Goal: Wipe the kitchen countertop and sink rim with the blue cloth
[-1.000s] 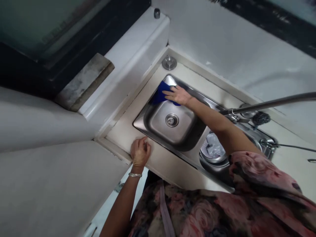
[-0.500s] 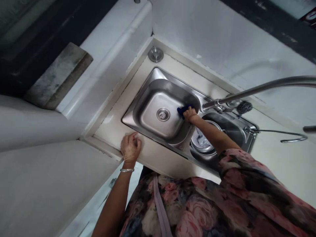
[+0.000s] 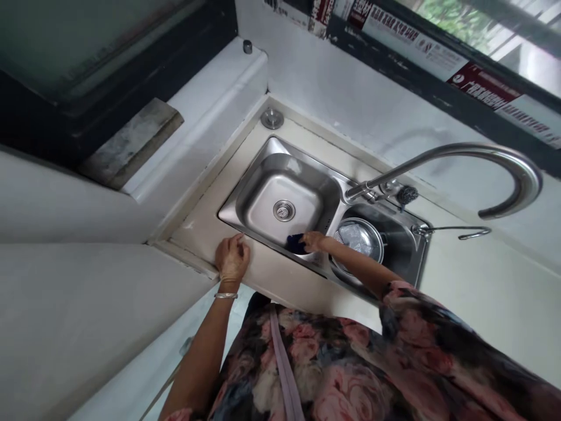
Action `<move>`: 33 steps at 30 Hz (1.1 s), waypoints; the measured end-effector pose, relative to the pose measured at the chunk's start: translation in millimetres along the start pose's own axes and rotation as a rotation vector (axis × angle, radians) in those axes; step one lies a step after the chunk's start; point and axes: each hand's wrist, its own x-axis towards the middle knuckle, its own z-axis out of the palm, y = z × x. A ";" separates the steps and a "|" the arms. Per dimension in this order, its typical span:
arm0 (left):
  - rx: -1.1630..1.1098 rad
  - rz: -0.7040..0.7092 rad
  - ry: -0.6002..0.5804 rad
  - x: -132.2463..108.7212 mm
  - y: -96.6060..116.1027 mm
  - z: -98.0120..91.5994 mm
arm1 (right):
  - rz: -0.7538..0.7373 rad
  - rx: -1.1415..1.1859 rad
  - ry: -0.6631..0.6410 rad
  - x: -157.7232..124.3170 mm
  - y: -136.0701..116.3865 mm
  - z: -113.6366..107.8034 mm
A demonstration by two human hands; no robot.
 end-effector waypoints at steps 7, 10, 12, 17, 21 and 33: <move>-0.014 -0.007 0.002 -3.3 1.2 1.3 | 0.060 0.056 0.132 5.3 63.5 -54.0; -0.011 -0.004 0.000 -4.2 2.0 0.9 | 0.074 0.079 0.290 21.7 102.3 -104.9; -0.002 -0.006 -0.007 -4.5 2.3 0.5 | 0.021 0.093 0.351 38.9 119.0 -141.7; 0.008 -0.031 -0.019 -2.8 1.6 -0.3 | -0.277 0.130 0.567 89.9 110.9 -198.9; 0.025 -0.046 -0.017 -1.1 3.2 -1.3 | -0.237 0.045 0.476 88.8 103.7 -176.1; 0.005 -0.010 -0.003 0.6 -2.3 1.8 | 0.280 -0.047 0.116 -9.7 55.2 -51.0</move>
